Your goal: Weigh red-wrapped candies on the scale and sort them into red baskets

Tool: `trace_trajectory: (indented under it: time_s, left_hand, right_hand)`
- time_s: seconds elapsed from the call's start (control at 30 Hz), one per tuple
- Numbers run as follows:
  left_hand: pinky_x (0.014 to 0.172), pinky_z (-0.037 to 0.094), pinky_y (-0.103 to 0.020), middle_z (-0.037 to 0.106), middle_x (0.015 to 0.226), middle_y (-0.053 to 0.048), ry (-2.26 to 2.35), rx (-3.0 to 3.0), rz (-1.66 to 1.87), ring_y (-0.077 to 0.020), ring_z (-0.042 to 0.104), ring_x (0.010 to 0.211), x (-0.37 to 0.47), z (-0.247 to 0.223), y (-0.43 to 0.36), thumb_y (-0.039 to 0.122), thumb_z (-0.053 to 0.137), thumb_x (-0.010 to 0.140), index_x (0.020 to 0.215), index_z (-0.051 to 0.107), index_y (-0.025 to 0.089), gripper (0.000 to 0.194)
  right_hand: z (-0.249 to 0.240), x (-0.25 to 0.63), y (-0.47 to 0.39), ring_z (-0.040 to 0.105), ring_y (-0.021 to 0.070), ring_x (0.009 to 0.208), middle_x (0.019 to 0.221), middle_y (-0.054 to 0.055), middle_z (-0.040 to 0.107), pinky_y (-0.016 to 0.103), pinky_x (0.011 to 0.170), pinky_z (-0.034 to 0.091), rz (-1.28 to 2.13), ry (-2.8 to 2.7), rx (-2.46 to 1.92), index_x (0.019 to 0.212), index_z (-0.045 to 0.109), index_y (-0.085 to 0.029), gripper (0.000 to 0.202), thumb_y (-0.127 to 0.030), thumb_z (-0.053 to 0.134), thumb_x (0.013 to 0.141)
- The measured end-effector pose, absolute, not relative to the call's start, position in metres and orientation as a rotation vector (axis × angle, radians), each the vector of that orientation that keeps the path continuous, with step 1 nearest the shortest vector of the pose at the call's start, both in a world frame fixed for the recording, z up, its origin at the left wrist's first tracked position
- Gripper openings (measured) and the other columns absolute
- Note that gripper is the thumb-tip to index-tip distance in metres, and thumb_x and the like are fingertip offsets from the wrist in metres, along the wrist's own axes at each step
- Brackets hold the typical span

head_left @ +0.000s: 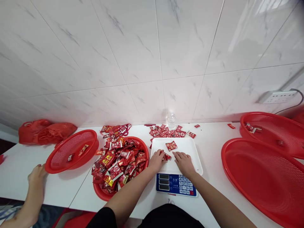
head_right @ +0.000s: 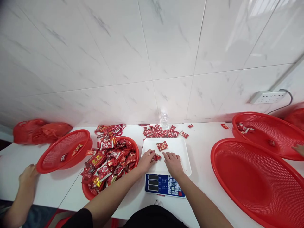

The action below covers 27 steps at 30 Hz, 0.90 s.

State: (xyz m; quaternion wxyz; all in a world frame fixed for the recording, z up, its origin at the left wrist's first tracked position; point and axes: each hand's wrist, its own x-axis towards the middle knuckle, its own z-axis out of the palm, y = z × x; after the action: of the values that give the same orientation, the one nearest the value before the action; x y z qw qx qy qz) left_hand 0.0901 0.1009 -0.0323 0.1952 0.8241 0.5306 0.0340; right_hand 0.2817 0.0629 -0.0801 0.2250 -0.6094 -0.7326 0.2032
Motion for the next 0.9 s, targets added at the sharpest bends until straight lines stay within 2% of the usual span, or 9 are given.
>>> trace_trajectory:
  time_s: [0.13, 0.3, 0.4, 0.47, 0.57, 0.63, 0.7, 0.8, 0.9]
  left_hand:
    - [0.076, 0.044, -0.027, 0.048, 0.109, -0.004, 1.521, 2.177, 0.076, -0.0172, 0.056, 0.09, 0.091, -0.035, 0.107, 0.028, 0.05, 0.083, 0.104, 0.056, 0.024, 0.022]
    - [0.076, 0.042, -0.025, 0.051, 0.101, -0.005, 1.629, 2.049, 0.203, -0.0152, 0.055, 0.085, 0.091, -0.035, 0.113, 0.023, 0.049, 0.081, 0.092, 0.058, 0.019, 0.014]
    - [0.074, 0.042, -0.026, 0.055, 0.089, -0.004, 1.654, 1.941, 0.336, -0.0154, 0.054, 0.08, 0.093, -0.03, 0.111, 0.024, 0.051, 0.079, 0.086, 0.057, 0.017, 0.012]
    - [0.066, 0.042, -0.025, 0.054, 0.076, 0.0, 1.587, 1.804, 0.402, -0.0137, 0.053, 0.07, 0.1, -0.024, 0.104, 0.028, 0.05, 0.079, 0.084, 0.055, 0.016, 0.014]
    - [0.054, 0.04, -0.022, 0.05, 0.063, 0.005, 1.366, 1.577, 0.404, -0.0101, 0.048, 0.053, 0.117, -0.015, 0.088, 0.034, 0.049, 0.08, 0.086, 0.052, 0.017, 0.018]
    - [0.055, 0.041, -0.023, 0.052, 0.064, 0.005, 1.262, 1.561, 0.37, -0.0102, 0.049, 0.054, 0.13, -0.007, 0.076, 0.035, 0.051, 0.079, 0.087, 0.052, 0.017, 0.02]
    - [0.062, 0.042, -0.025, 0.057, 0.072, 0.002, 1.255, 1.705, 0.348, -0.0127, 0.053, 0.065, 0.14, 0.0, 0.067, 0.032, 0.053, 0.076, 0.085, 0.055, 0.018, 0.017]
    - [0.07, 0.041, -0.027, 0.059, 0.083, -0.001, 1.319, 1.991, 0.287, -0.0168, 0.055, 0.078, 0.146, 0.01, 0.06, 0.03, 0.053, 0.076, 0.083, 0.057, 0.019, 0.013]
    - [0.067, 0.041, -0.027, 0.057, 0.089, -0.002, 1.346, 2.139, 0.137, -0.0176, 0.055, 0.077, 0.146, 0.015, 0.056, 0.034, 0.049, 0.08, 0.09, 0.056, 0.022, 0.017]
  right_hand:
    - [-0.082, 0.289, 0.064, 0.047, 0.0284, 0.108, 0.112, 0.011, 0.06, 0.047, 0.089, 0.033, 0.715, -1.783, -1.653, 0.121, 0.054, -0.027, 0.038, -0.021, 0.038, 0.086]
    - [-0.072, 0.297, 0.065, 0.05, 0.0248, 0.104, 0.107, 0.007, 0.062, 0.042, 0.094, 0.035, 0.946, -1.336, -1.546, 0.114, 0.056, -0.026, 0.032, -0.031, 0.047, 0.083]
    - [-0.068, 0.299, 0.063, 0.057, 0.0211, 0.09, 0.099, 0.004, 0.063, 0.038, 0.081, 0.045, 1.136, -0.986, -1.468, 0.122, 0.045, -0.027, 0.042, -0.041, 0.047, 0.083]
    - [-0.067, 0.297, 0.061, 0.061, 0.0182, 0.079, 0.096, 0.003, 0.064, 0.034, 0.069, 0.049, 1.298, -0.781, -1.372, 0.124, 0.04, -0.028, 0.047, -0.044, 0.049, 0.082]
    - [-0.063, 0.289, 0.055, 0.063, 0.0155, 0.071, 0.091, 0.003, 0.067, 0.03, 0.062, 0.051, 1.548, -0.567, -1.175, 0.115, 0.047, -0.025, 0.041, -0.043, 0.054, 0.079]
    - [-0.056, 0.281, 0.049, 0.064, 0.0163, 0.069, 0.085, 0.004, 0.068, 0.031, 0.063, 0.052, 1.693, -0.496, -1.047, 0.103, 0.056, -0.02, 0.035, -0.043, 0.057, 0.077]
    - [-0.046, 0.274, 0.041, 0.065, 0.0188, 0.071, 0.08, 0.007, 0.069, 0.034, 0.064, 0.052, 1.848, -0.442, -0.909, 0.093, 0.06, -0.016, 0.036, -0.048, 0.055, 0.078]
    - [-0.03, 0.266, 0.031, 0.065, 0.0215, 0.078, 0.081, 0.007, 0.07, 0.038, 0.07, 0.05, 2.093, -0.277, -0.634, 0.095, 0.062, -0.017, 0.044, -0.055, 0.046, 0.08]
    - [-0.021, 0.265, 0.026, 0.065, 0.0211, 0.082, 0.083, 0.005, 0.07, 0.038, 0.073, 0.049, 2.192, -0.112, -0.5, 0.095, 0.061, -0.02, 0.042, -0.056, 0.044, 0.081]
